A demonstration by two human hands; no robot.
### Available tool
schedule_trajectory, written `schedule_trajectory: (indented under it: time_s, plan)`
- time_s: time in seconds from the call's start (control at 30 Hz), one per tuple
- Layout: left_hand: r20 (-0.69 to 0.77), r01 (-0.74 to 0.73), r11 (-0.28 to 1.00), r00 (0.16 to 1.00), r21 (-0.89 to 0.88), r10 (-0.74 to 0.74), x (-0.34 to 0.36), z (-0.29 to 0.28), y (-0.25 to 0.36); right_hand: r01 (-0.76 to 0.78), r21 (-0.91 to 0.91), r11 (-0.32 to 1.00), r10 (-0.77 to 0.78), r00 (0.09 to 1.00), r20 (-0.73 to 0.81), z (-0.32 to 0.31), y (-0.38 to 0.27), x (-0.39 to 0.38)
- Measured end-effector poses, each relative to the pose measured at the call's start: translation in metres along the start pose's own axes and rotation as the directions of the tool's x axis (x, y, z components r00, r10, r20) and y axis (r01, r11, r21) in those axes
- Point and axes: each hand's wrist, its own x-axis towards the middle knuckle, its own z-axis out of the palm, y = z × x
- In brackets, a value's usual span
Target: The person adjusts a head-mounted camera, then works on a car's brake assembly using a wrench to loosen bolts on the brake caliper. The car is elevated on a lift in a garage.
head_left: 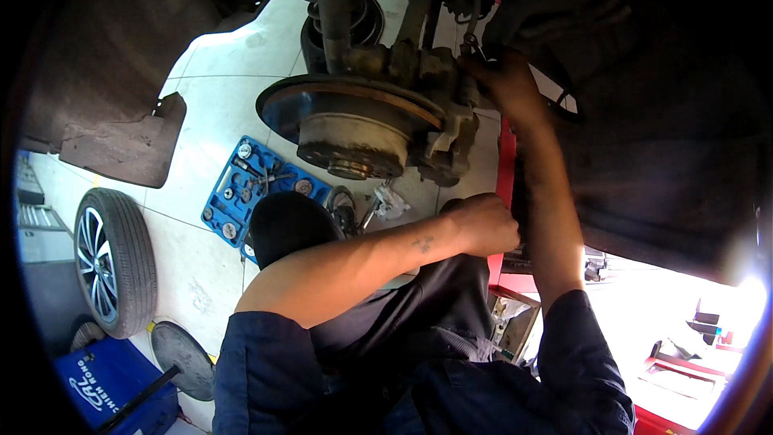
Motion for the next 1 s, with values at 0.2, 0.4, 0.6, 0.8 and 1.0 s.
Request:
schedule_trajectory:
  time_s: [0.2, 0.4, 0.6, 0.8, 1.0]
  plan:
    - [-0.121, 0.024, 0.989, 0.993, 0.147, -0.006, 0.004, 0.006, -0.017, 0.220, -0.344, 0.913, -0.271, 0.956, -0.109, 0.013, -0.003, -0.003]
    - [-0.356, 0.327, 0.831, 0.919, 0.450, -0.168, 0.012, -0.006, -0.032, 0.061, -0.234, 0.970, -0.065, 0.998, -0.009, 0.007, -0.006, 0.004]
    - [-0.379, 0.573, 0.677, 0.818, 0.462, -0.433, 0.022, -0.001, -0.027, 0.068, -0.183, 0.981, -0.107, 0.972, -0.209, 0.025, -0.006, -0.005]
    - [-0.365, 0.512, 0.727, 0.854, 0.458, -0.372, 0.014, 0.003, -0.027, -0.034, -0.247, 0.968, -0.029, 0.968, -0.249, 0.030, -0.013, -0.009]
    - [-0.167, 0.441, 0.836, 0.898, 0.325, -0.408, 0.008, -0.021, -0.020, 0.040, -0.220, 0.975, -0.063, 0.993, -0.099, 0.022, -0.013, -0.006]
